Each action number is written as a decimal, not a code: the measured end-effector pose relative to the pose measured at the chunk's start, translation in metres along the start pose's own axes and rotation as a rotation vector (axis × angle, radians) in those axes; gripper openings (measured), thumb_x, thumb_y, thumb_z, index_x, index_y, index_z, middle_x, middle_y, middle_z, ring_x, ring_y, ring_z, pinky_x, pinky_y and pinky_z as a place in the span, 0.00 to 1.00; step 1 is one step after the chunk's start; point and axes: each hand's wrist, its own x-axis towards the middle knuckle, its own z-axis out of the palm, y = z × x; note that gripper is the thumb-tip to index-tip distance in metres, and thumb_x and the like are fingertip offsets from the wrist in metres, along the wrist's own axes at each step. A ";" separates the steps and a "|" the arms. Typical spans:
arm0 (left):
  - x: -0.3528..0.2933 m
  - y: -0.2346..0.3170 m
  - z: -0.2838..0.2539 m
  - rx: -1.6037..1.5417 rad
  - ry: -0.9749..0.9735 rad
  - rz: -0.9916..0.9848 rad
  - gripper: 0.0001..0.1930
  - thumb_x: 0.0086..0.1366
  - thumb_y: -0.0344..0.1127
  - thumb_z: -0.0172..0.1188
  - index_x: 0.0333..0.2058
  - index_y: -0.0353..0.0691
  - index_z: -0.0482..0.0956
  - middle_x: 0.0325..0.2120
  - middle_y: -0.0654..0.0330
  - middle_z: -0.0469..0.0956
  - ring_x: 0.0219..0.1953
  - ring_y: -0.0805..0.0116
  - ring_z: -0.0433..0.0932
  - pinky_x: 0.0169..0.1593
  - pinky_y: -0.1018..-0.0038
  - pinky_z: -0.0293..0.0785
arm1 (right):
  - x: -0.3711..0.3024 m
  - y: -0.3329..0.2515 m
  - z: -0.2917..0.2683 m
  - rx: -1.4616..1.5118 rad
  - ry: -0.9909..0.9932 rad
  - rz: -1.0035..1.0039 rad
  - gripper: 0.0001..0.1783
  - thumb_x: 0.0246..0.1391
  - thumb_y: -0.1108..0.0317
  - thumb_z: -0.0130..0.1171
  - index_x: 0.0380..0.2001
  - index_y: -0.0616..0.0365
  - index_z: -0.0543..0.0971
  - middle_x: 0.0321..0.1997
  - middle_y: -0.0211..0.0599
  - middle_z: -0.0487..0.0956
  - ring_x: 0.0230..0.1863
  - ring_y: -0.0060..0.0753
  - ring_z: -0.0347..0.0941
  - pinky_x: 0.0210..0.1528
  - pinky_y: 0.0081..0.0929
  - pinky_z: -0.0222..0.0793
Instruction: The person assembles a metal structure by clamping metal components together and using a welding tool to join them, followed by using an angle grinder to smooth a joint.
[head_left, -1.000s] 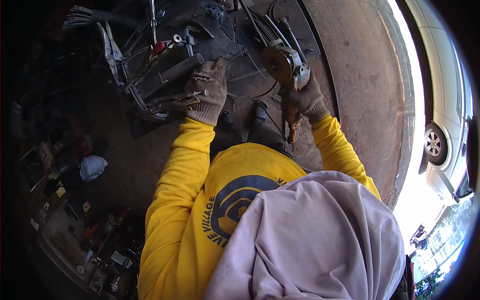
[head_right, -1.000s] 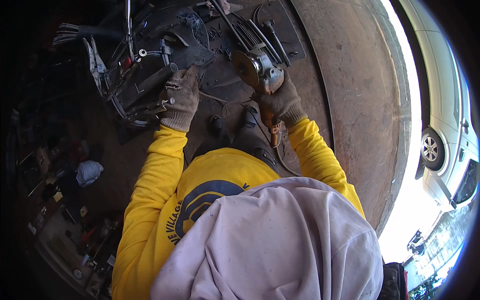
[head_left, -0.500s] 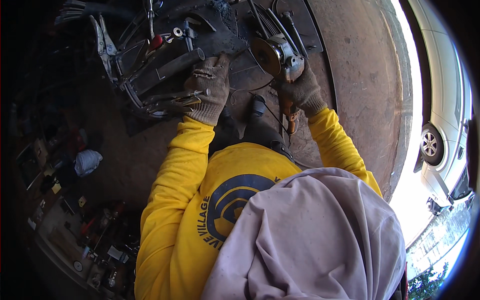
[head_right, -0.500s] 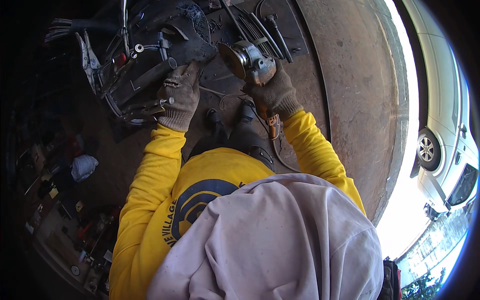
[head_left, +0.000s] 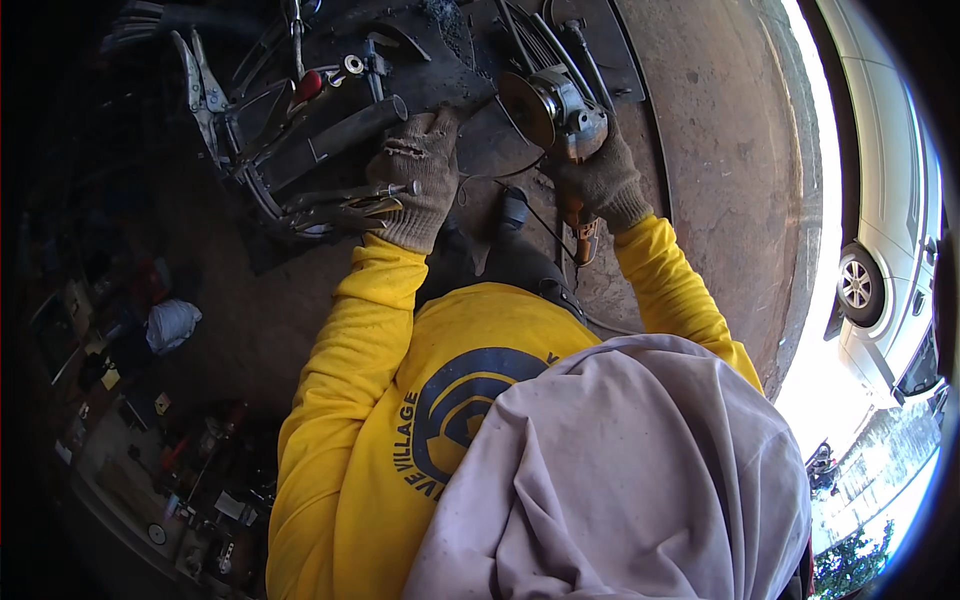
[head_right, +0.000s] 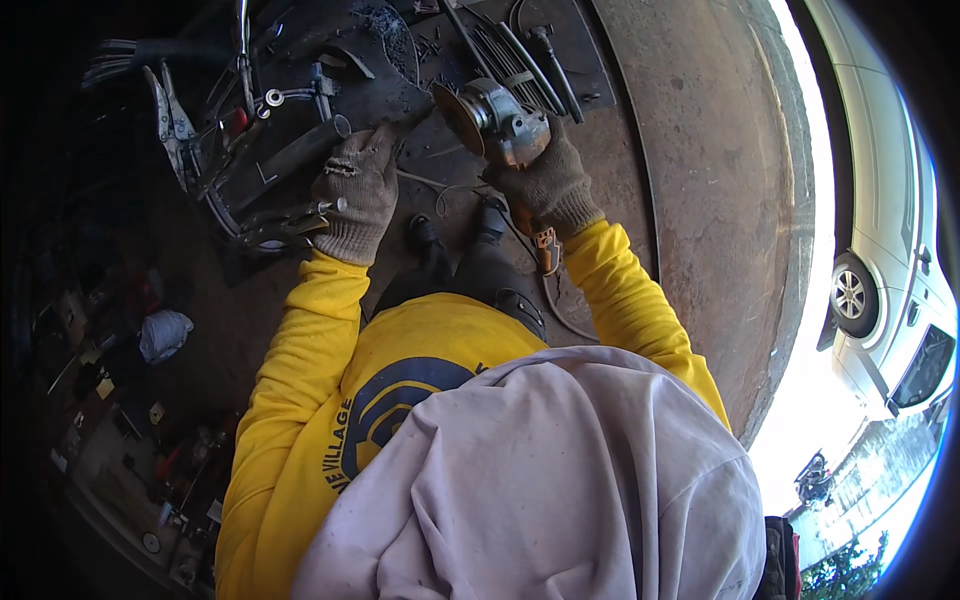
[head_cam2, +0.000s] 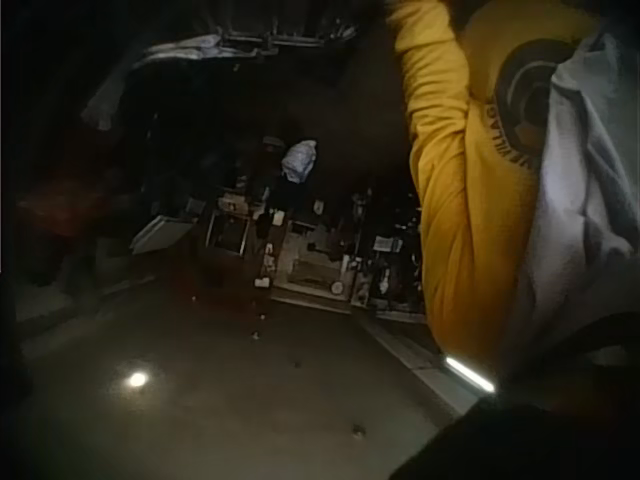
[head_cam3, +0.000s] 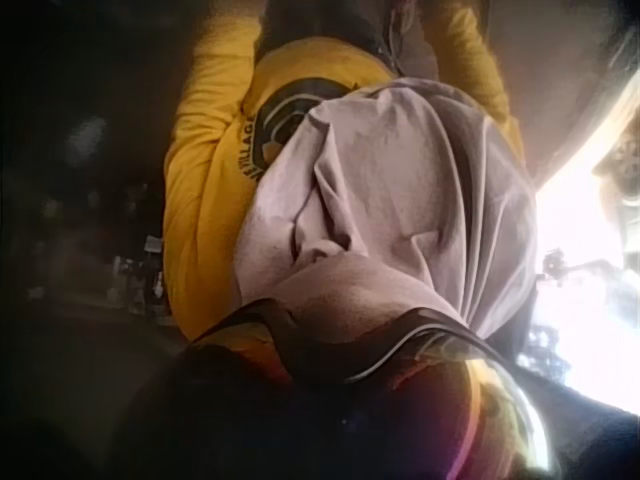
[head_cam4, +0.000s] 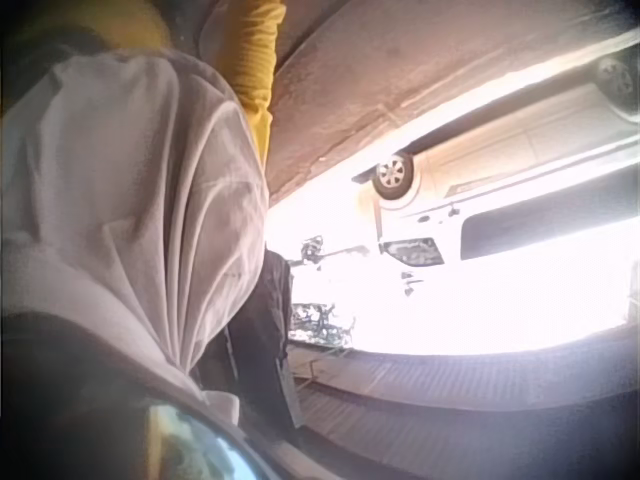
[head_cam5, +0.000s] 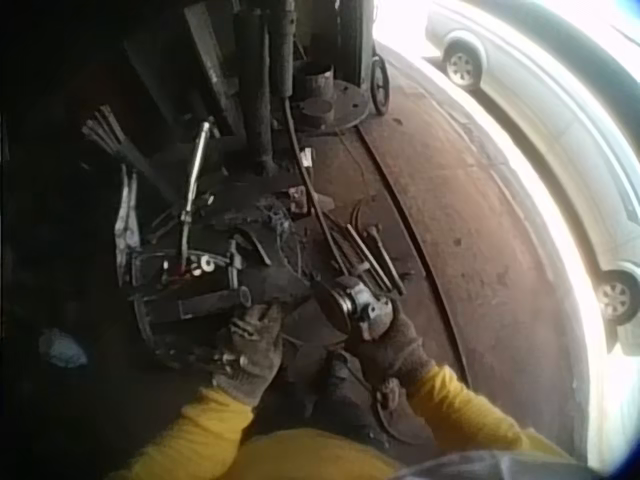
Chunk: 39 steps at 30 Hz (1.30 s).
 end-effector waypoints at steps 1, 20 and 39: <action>0.000 0.000 0.001 -0.001 0.000 0.000 0.18 0.61 0.30 0.63 0.51 0.49 0.79 0.37 0.58 0.80 0.36 0.54 0.83 0.36 0.63 0.81 | 0.000 0.002 0.001 -0.001 0.000 0.000 0.55 0.33 0.55 0.80 0.64 0.62 0.64 0.56 0.54 0.78 0.59 0.51 0.76 0.61 0.42 0.71; 0.000 0.001 -0.001 -0.005 -0.036 -0.018 0.18 0.61 0.30 0.63 0.51 0.47 0.80 0.39 0.57 0.81 0.37 0.53 0.83 0.37 0.62 0.81 | 0.000 -0.001 -0.001 -0.007 0.018 -0.045 0.55 0.32 0.55 0.80 0.63 0.62 0.63 0.56 0.55 0.78 0.58 0.51 0.77 0.60 0.42 0.72; 0.004 0.000 -0.002 -0.002 -0.085 -0.041 0.16 0.62 0.30 0.62 0.49 0.48 0.80 0.38 0.57 0.82 0.38 0.54 0.83 0.38 0.63 0.81 | -0.004 0.020 -0.005 -0.025 0.027 0.001 0.56 0.32 0.54 0.81 0.63 0.62 0.64 0.55 0.55 0.78 0.58 0.51 0.76 0.61 0.41 0.71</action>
